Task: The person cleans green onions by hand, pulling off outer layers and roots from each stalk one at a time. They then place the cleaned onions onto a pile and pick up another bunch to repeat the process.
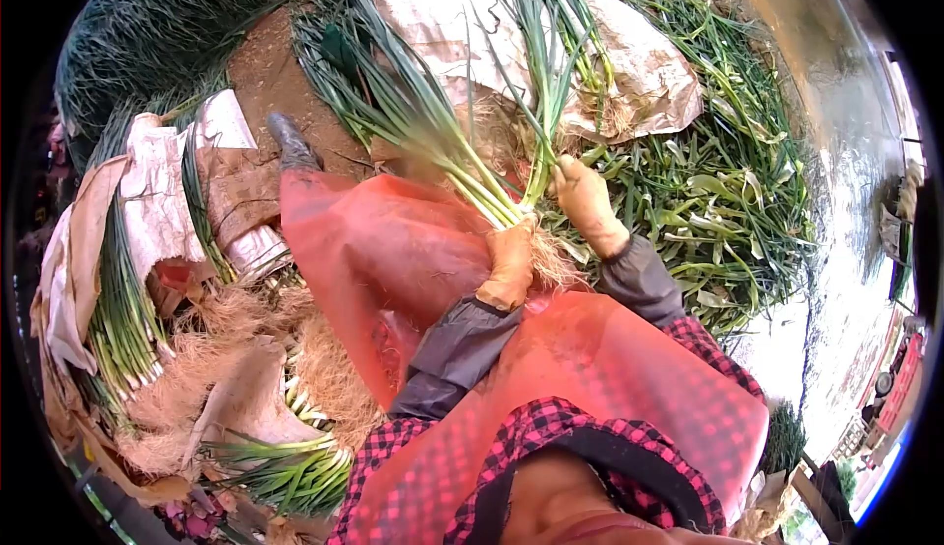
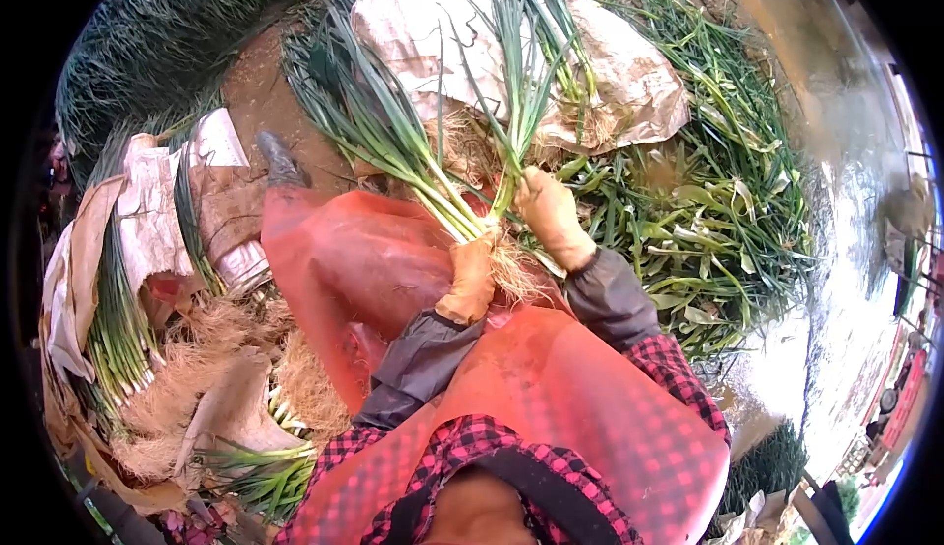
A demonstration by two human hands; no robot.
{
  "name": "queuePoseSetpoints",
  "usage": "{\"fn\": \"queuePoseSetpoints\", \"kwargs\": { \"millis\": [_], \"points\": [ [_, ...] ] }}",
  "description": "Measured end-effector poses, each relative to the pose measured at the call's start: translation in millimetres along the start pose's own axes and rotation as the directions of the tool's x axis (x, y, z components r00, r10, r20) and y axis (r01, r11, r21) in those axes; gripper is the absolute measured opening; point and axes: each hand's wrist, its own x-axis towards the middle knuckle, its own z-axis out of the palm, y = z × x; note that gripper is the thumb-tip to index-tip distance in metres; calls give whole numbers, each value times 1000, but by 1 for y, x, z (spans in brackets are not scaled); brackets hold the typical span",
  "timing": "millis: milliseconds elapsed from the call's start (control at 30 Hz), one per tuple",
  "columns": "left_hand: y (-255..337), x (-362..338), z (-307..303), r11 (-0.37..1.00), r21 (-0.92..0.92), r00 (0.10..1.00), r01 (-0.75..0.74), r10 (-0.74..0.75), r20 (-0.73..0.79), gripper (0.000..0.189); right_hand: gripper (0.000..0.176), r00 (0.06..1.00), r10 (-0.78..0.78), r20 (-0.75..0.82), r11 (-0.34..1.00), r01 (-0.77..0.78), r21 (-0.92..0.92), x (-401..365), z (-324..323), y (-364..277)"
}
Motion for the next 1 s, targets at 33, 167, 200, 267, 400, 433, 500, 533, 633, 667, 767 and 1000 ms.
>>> {"fn": "queuePoseSetpoints", "kwargs": {
  "millis": [33, 167, 200, 267, 400, 433, 500, 533, 633, 667, 767, 1000],
  "points": [
    [-3, 5, 0, 999, -32, 1000, -20, 20, 11, 4, 16, 992, 56, 114, 906, -99, 412, -12, -1, 5],
    [1, 6, 0, 998, -64, 997, 21, -17, 69, 5, 23, 984, -55, 171, 826, -51, 561, -60, -57, -2],
    [-2, 8, -2, 997, -71, 998, 25, -20, 63, 5, 27, 997, 54, 53, 700, -76, 710, -56, -87, 18],
    [-11, 15, -5, 985, -154, 995, 75, -64, 74, 6, 39, 811, 169, -561, 844, 175, 507, -44, -124, 82],
    [-13, 12, -2, 1000, -15, 998, -3, 4, 68, 12, 55, 905, -85, -417, 974, -14, -227, -29, -73, 85],
    [-6, 4, 2, 991, 58, 990, -117, 112, 81, 11, 54, 983, 183, -9, 951, -174, 254, -32, -60, 22],
    [-10, 2, 0, 985, 103, 987, -137, 127, 93, 11, 36, 918, 136, 374, 820, -316, 477, -19, -21, -5],
    [-10, 3, 0, 976, 143, 983, -163, 148, 108, 11, 30, 914, 51, 402, 821, -268, 504, -6, 7, 22],
    [-3, -3, 1, 967, 113, 971, -227, 216, 102, 9, 21, 958, 108, 266, 956, -173, 236, -7, 14, 1],
    [-4, -2, 1, 969, 99, 971, -227, 217, 104, 9, 18, 981, 128, 143, 988, -114, -102, -19, 1, -22],
    [-2, 3, 0, 978, 94, 976, -184, 171, 133, 11, 13, 977, -200, -72, 966, 209, 154, -40, -11, -22],
    [-9, -1, 2, 987, 40, 975, -155, 147, 165, 14, 33, 913, -98, 395, 881, -105, 462, -7, -11, 24]
  ]
}}
